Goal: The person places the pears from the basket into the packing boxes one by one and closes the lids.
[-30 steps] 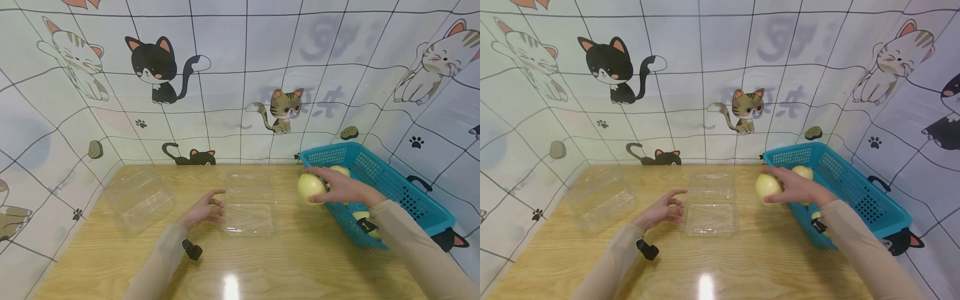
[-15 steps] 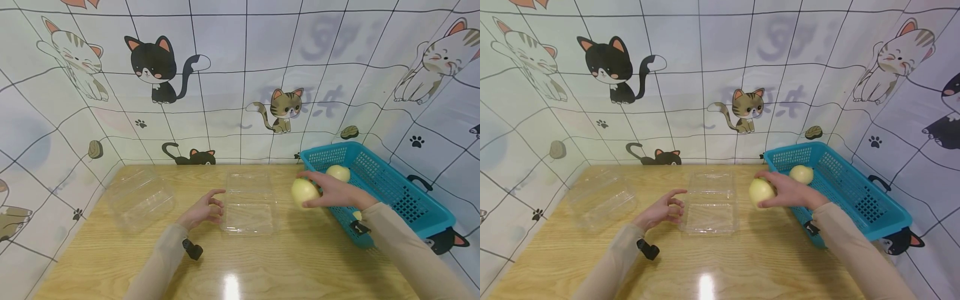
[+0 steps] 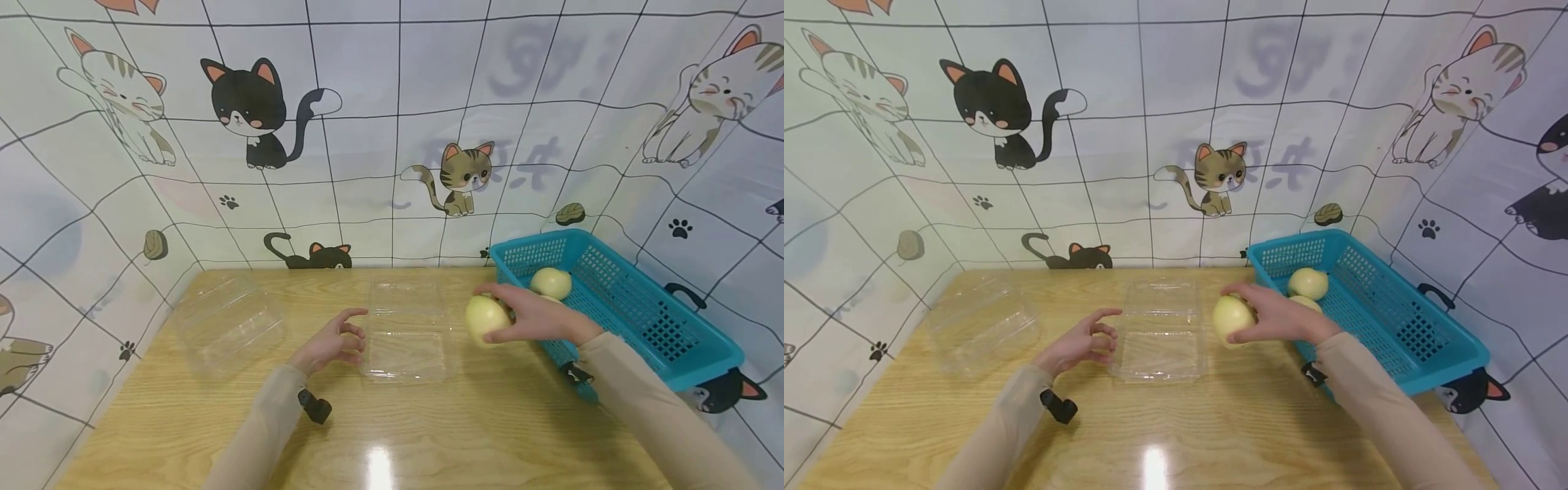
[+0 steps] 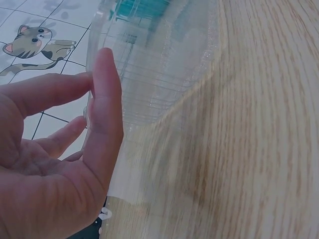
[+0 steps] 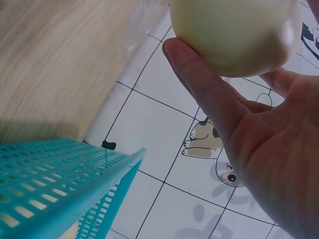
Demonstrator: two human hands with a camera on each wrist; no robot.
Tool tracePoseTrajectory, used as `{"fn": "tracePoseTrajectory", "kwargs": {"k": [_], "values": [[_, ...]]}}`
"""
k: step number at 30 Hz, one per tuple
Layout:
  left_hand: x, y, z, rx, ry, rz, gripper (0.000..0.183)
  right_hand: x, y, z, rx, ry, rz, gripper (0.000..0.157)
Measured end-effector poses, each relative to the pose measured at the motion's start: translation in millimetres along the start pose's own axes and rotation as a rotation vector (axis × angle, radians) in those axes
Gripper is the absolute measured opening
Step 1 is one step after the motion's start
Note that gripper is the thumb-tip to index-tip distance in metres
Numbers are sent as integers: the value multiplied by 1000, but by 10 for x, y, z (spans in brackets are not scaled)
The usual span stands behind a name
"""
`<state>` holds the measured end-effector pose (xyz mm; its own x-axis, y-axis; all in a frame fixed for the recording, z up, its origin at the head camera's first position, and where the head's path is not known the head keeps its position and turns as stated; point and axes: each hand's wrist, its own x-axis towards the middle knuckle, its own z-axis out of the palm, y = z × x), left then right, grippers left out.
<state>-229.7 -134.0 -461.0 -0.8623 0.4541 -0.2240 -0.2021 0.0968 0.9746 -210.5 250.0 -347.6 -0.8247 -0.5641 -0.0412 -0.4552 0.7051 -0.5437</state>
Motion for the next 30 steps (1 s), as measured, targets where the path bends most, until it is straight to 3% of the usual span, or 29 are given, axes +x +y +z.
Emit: {"fn": "tracePoseTrajectory", "kwargs": {"k": [30], "values": [[10, -26, -16, -1, -4, 7, 71, 231, -100, 248, 10, -50, -81, 77]]}}
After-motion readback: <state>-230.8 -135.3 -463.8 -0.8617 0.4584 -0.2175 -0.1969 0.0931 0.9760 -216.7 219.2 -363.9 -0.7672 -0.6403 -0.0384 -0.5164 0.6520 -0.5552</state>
